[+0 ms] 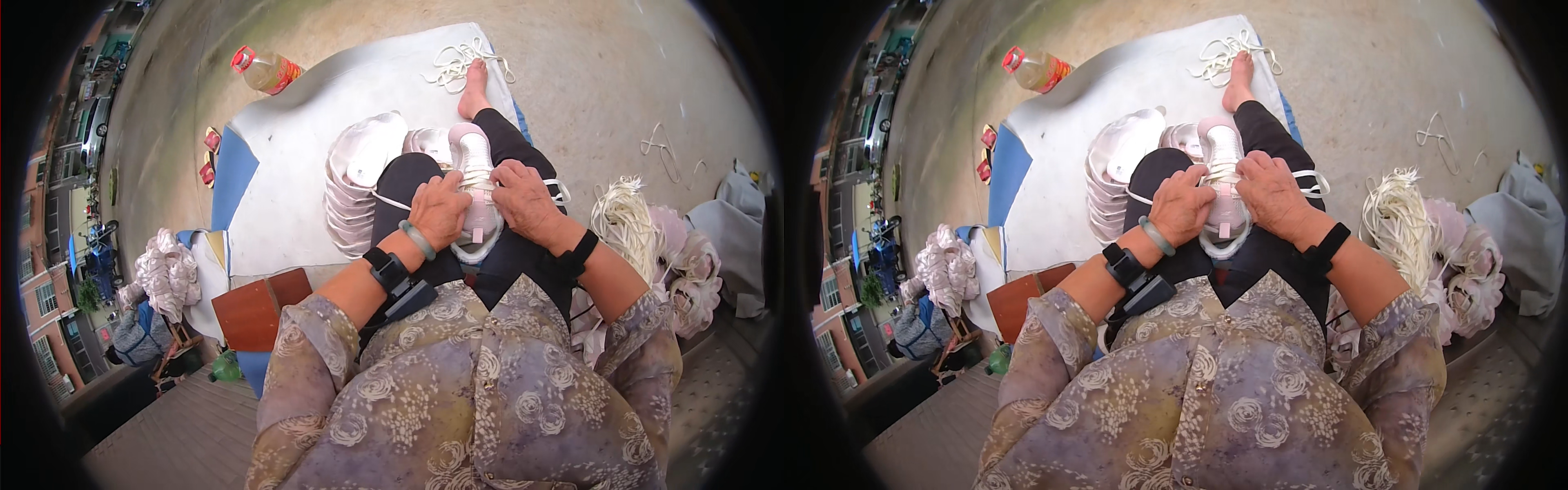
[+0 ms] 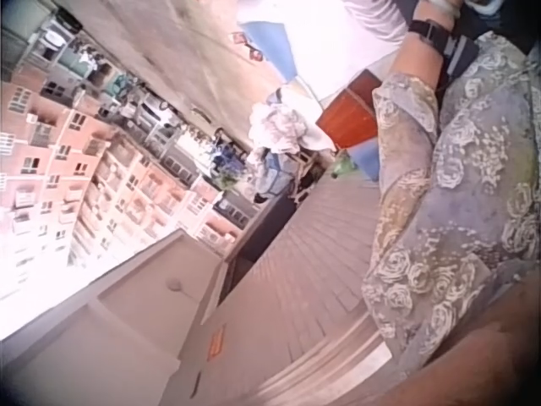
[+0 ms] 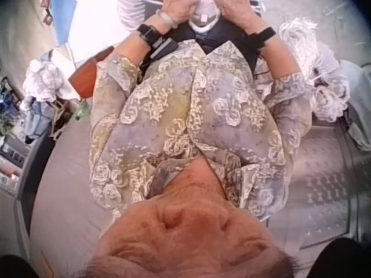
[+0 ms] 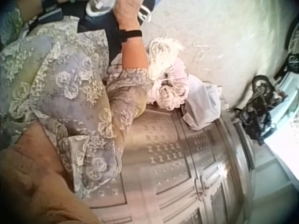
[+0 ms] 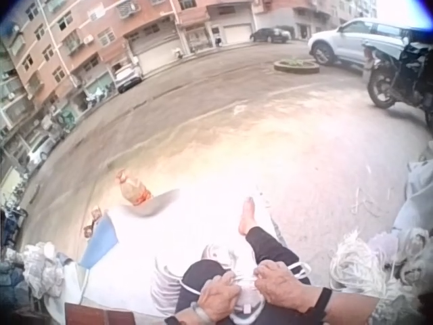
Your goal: The recorder is lacing a pair of white and pink athletic shoes while sitting down, using their bare foot as a form inside the shoe.
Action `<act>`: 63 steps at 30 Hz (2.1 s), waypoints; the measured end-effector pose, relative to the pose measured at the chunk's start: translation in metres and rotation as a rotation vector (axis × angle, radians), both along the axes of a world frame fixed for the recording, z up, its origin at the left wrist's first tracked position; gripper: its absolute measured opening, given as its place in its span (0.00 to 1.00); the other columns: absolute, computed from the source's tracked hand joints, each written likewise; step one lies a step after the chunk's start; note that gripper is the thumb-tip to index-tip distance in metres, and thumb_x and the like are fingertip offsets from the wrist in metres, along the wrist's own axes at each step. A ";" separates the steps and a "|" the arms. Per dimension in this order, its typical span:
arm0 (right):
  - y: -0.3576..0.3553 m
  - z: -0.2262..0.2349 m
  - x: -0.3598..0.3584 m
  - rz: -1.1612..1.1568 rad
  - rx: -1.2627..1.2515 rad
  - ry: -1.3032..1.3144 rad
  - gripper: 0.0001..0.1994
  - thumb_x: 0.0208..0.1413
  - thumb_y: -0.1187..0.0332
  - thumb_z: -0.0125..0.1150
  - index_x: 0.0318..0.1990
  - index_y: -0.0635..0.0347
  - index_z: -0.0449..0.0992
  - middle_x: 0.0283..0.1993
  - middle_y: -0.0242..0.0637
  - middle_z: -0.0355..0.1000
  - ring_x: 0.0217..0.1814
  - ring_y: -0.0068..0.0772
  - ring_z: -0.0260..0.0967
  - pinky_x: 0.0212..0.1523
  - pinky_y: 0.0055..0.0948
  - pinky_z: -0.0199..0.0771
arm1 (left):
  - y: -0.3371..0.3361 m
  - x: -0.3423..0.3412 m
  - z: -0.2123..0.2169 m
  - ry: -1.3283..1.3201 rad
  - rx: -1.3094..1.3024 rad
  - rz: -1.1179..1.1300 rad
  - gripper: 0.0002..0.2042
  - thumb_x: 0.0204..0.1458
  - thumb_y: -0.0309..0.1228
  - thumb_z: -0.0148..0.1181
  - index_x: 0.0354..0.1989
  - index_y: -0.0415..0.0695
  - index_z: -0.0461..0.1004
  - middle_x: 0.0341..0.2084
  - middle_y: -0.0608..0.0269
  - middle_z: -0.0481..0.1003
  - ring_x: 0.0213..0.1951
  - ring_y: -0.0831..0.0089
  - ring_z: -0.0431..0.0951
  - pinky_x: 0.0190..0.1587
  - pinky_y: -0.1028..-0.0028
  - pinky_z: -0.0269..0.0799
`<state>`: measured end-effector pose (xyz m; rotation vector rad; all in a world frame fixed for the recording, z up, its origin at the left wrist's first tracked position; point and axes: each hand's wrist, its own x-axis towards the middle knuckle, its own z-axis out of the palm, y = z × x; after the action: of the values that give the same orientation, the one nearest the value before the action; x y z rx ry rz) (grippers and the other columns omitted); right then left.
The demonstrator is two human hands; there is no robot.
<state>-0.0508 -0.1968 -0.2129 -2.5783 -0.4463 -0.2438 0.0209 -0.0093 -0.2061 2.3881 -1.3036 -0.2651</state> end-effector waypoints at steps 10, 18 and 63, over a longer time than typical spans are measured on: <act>0.007 -0.008 0.003 -0.067 0.095 0.030 0.06 0.40 0.73 0.54 0.30 0.60 0.69 0.37 0.37 0.64 0.44 0.38 0.61 0.38 0.34 0.60 | -0.001 0.000 -0.012 0.227 -0.024 0.086 0.06 0.40 0.24 0.52 0.29 0.42 0.72 0.40 0.53 0.68 0.35 0.54 0.72 0.38 0.64 0.69; 0.015 -0.024 0.005 -0.198 0.254 0.129 0.04 0.41 0.74 0.52 0.28 0.62 0.68 0.40 0.40 0.65 0.46 0.44 0.60 0.42 0.39 0.62 | 0.003 -0.001 -0.016 0.265 -0.131 0.157 0.07 0.40 0.24 0.53 0.30 0.41 0.72 0.39 0.51 0.67 0.36 0.52 0.73 0.38 0.62 0.71; -0.008 -0.019 0.004 -0.131 0.206 0.245 0.05 0.37 0.72 0.52 0.26 0.58 0.69 0.41 0.35 0.63 0.48 0.37 0.60 0.47 0.36 0.54 | 0.046 0.039 0.007 0.194 -0.290 0.278 0.02 0.42 0.23 0.55 0.23 0.39 0.70 0.42 0.52 0.69 0.31 0.69 0.72 0.32 0.75 0.67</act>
<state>-0.0470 -0.2047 -0.2318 -2.3963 -0.1537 -0.0154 0.0602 0.0370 -0.1990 2.1985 -0.8480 -0.2041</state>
